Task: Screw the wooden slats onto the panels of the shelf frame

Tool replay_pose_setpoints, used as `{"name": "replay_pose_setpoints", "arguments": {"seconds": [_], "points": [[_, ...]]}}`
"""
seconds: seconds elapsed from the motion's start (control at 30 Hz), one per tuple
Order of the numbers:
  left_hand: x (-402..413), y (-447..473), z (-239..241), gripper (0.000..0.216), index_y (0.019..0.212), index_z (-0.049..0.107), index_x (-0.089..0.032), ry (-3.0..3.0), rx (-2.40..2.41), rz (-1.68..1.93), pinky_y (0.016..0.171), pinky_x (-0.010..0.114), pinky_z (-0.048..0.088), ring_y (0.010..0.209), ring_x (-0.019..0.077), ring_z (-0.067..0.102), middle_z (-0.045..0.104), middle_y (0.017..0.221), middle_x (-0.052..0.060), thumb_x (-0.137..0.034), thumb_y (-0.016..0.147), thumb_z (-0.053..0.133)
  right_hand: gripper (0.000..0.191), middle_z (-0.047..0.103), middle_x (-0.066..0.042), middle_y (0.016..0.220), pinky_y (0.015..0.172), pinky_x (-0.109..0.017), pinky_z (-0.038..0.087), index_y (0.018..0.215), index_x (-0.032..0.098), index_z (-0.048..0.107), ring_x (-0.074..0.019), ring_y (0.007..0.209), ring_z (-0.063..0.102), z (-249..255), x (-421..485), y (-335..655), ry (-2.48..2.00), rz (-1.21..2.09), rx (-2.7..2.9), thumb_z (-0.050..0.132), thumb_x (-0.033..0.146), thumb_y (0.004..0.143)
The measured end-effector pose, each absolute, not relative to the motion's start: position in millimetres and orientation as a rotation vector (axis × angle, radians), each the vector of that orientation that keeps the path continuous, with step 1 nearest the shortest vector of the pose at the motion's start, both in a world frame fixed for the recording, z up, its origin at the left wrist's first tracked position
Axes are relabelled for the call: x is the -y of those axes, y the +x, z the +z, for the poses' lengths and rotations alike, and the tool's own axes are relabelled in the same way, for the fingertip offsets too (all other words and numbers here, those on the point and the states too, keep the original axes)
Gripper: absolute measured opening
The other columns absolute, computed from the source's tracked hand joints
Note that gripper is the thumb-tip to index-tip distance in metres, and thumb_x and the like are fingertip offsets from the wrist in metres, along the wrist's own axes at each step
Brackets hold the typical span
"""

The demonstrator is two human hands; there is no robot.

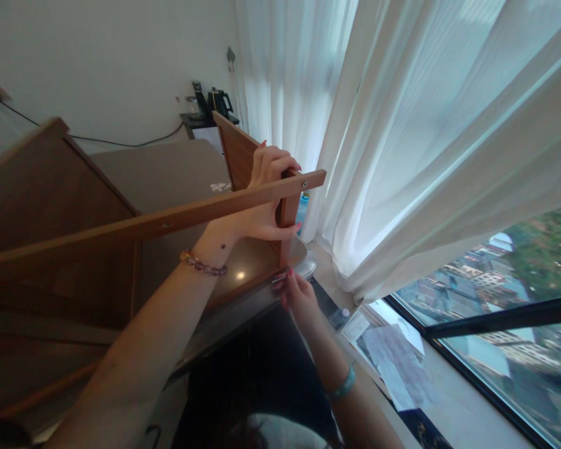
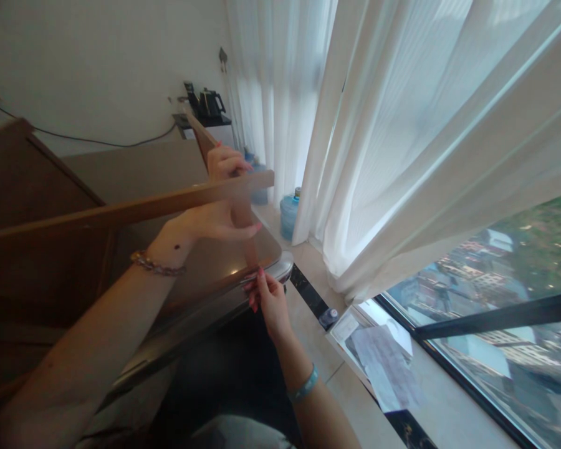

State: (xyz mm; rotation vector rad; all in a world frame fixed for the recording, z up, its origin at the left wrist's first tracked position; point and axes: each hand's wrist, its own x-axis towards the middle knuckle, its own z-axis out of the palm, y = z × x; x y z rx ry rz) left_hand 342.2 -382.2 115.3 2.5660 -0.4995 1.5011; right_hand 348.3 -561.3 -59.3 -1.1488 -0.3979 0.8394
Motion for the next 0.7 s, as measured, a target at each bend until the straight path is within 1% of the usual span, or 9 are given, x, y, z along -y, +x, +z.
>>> {"name": "replay_pose_setpoints", "arguments": {"seconds": [0.07,0.13,0.2,0.27,0.33,0.43,0.53,0.7], "points": [[381.6,342.5,115.4,0.081,0.123,0.034,-0.028,2.564,0.507,1.497,0.113,0.060,0.025,0.113,0.0334,0.045,0.046,0.114,0.010,-0.057,0.058,0.072,0.051,0.062,0.003,0.066,0.033,-0.021,0.029,0.085,0.021,0.056,-0.0071,0.037,0.043,-59.7,563.2,351.1,-1.263,0.784,0.447,0.054,0.071,0.079],[380.7,343.0,115.0,0.081,0.122,0.033,-0.027,2.564,0.499,1.482,0.114,0.060,0.024,0.114,0.0327,0.044,0.045,0.115,0.009,-0.058,0.058,0.071,0.045,0.061,0.004,0.064,0.036,-0.022,0.032,0.090,0.023,0.052,-0.0092,0.038,0.046,-60.4,566.7,355.4,-1.431,0.625,0.521,0.052,0.067,0.083],[380.1,343.6,114.5,0.081,0.122,0.033,-0.027,2.563,0.490,1.472,0.115,0.060,0.024,0.114,0.0319,0.044,0.046,0.115,0.009,-0.060,0.058,0.071,0.038,0.062,0.004,0.068,0.045,-0.024,0.040,0.098,0.023,0.051,-0.0119,0.048,0.054,-62.0,570.5,361.0,-1.631,0.364,0.648,0.054,0.059,0.088],[380.0,344.1,114.4,0.080,0.122,0.034,-0.028,2.552,0.496,1.486,0.114,0.060,0.025,0.112,0.0319,0.044,0.046,0.113,0.009,-0.059,0.058,0.071,0.032,0.065,0.000,0.077,0.060,-0.027,0.045,0.102,0.023,0.054,-0.0152,0.064,0.061,-64.6,573.7,368.0,-1.821,0.047,0.846,0.055,0.052,0.091],[380.2,344.4,114.3,0.080,0.122,0.034,-0.029,2.545,0.506,1.492,0.113,0.061,0.025,0.112,0.0328,0.045,0.047,0.113,0.009,-0.056,0.057,0.071,0.027,0.066,-0.004,0.085,0.069,-0.030,0.044,0.100,0.022,0.058,-0.0180,0.077,0.062,-68.0,575.4,376.1,-1.945,-0.264,1.076,0.054,0.048,0.093],[380.5,344.8,113.9,0.081,0.123,0.034,-0.029,2.532,0.511,1.488,0.113,0.062,0.025,0.112,0.0342,0.045,0.047,0.114,0.010,-0.054,0.056,0.072,0.025,0.066,-0.006,0.084,0.071,-0.032,0.038,0.093,0.022,0.063,-0.0190,0.079,0.058,-71.2,575.6,389.5,-2.004,-0.600,1.360,0.053,0.044,0.095],[380.2,345.3,112.8,0.082,0.123,0.035,-0.029,2.512,0.509,1.499,0.113,0.062,0.024,0.112,0.0347,0.046,0.048,0.115,0.011,-0.054,0.055,0.073,0.025,0.064,-0.004,0.077,0.067,-0.033,0.032,0.090,0.024,0.065,-0.0180,0.074,0.054,-69.1,574.7,403.0,-2.022,-0.676,1.522,0.051,0.044,0.096],[380.9,345.7,113.1,0.080,0.123,0.037,-0.028,2.498,0.521,1.507,0.111,0.062,0.026,0.112,0.0349,0.046,0.048,0.113,0.011,-0.054,0.056,0.073,0.034,0.062,-0.002,0.069,0.063,-0.033,0.026,0.078,0.024,0.063,-0.0158,0.067,0.050,-63.3,570.3,415.9,-1.961,-0.621,1.643,0.044,0.044,0.099]]}}
